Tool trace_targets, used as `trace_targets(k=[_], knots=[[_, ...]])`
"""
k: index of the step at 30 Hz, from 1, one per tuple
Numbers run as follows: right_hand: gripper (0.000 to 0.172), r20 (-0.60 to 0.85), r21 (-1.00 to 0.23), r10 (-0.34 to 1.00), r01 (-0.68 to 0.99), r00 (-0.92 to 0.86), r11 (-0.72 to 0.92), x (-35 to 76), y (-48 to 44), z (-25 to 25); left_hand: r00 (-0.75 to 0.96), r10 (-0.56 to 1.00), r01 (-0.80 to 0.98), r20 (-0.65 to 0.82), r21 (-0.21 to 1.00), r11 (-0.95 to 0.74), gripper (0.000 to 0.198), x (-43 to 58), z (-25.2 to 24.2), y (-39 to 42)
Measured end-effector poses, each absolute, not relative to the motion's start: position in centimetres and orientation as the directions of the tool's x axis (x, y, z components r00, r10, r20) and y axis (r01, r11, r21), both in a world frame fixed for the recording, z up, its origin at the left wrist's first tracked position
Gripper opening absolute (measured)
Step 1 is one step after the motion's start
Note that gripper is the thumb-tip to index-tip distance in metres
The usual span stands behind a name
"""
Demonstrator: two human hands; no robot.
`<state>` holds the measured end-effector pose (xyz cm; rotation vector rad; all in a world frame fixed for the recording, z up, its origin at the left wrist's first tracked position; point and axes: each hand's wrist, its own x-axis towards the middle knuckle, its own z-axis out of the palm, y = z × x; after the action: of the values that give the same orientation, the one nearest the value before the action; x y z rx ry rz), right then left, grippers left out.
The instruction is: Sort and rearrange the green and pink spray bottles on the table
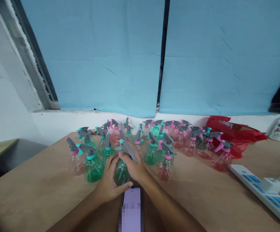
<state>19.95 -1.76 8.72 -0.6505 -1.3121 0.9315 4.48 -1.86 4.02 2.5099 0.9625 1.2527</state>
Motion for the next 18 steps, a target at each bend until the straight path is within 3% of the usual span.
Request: trace_targets(k=[3,6,8,14,18], knots=[[0.050,0.530,-0.848,0.831,-0.131,-0.173,0.513,19.4,-3.5,9.3,0.400,0.642,0.560,0.654,0.380,-0.736,0.073,3.3,4.8,-3.3],[0.089,0.504,-0.830,0.722,-0.034,-0.475,0.557,20.4,-4.4,10.5,0.368,0.695,0.641,0.618,0.372,-0.671,0.059,0.6,5.2,-4.9],[0.100,0.486,-0.796,0.660,0.020,-0.573,0.604,21.3,-4.4,11.2,0.340,0.710,0.689,0.617,0.350,-0.634,0.059,-2.0,5.1,-6.0],[0.053,0.602,-0.681,0.665,0.152,-0.442,0.716,21.4,-2.9,11.3,0.082,0.693,0.854,0.716,0.307,-0.419,0.059,-11.7,4.1,-7.1],[0.048,0.646,-0.565,0.646,0.314,-0.407,0.763,19.0,-1.9,11.3,-0.040,0.771,0.887,0.636,0.378,-0.266,0.053,-16.3,3.3,-6.4]])
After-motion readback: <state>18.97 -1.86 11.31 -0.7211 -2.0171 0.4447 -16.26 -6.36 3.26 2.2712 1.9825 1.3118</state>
